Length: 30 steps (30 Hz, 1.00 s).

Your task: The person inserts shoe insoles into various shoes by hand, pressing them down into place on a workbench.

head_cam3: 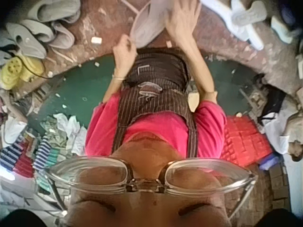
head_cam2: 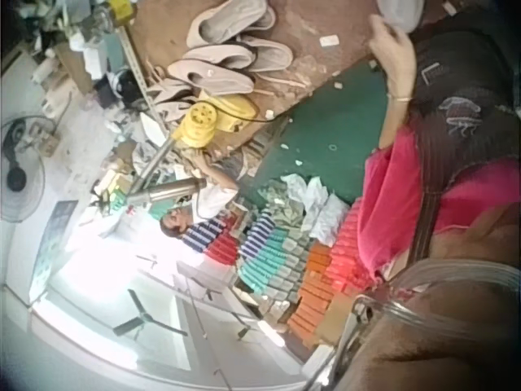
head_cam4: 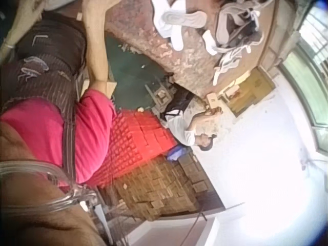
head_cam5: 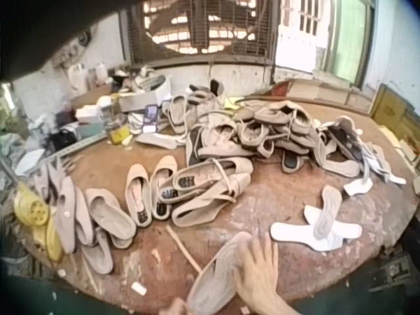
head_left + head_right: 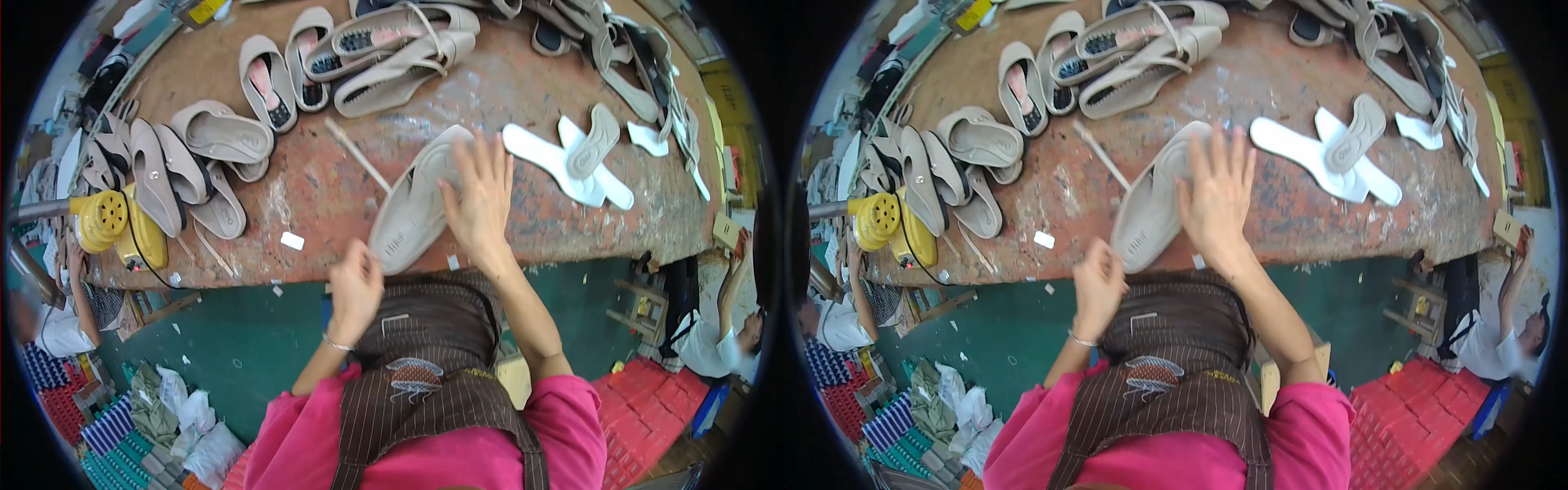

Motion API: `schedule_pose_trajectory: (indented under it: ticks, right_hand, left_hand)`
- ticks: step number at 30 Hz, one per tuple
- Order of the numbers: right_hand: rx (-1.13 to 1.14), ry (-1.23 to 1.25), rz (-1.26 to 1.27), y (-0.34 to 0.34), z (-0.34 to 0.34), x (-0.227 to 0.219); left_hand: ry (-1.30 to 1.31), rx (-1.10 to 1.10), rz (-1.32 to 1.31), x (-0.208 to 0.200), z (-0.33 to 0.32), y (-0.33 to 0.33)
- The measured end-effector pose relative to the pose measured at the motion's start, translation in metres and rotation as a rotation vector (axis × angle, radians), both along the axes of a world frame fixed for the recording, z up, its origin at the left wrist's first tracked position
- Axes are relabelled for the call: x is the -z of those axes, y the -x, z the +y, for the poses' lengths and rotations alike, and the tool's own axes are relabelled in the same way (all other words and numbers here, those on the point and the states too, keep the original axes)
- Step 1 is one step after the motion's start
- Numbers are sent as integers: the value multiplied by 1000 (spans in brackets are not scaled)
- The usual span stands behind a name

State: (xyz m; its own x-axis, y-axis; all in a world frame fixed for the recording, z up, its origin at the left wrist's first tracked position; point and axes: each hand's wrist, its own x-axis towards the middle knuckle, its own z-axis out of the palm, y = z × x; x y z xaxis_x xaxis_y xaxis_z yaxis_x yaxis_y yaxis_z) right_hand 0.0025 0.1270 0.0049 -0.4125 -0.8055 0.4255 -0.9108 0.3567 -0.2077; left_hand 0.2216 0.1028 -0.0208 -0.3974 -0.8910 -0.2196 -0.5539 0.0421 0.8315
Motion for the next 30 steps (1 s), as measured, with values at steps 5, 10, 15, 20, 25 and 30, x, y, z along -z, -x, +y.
schedule_pose_trajectory:
  ticks: [5,10,15,20,25,30]
  right_hand:
    - [-275,135,-802,16,-12,-28]
    - [-374,-110,-450,-39,59,-42]
    - [-269,-181,-267,-47,43,21]
    - [-209,-229,-79,-45,19,52]
    - [-226,-306,7,-28,-12,30]
    - [-233,-378,-135,-24,-23,26]
  left_hand:
    - [275,376,-216,-19,41,20]
    - [385,574,-216,-27,59,30]
    - [540,731,-333,5,61,37]
    - [553,704,-299,21,62,43]
    - [549,686,-378,15,62,50]
    - [573,653,-320,14,61,49]
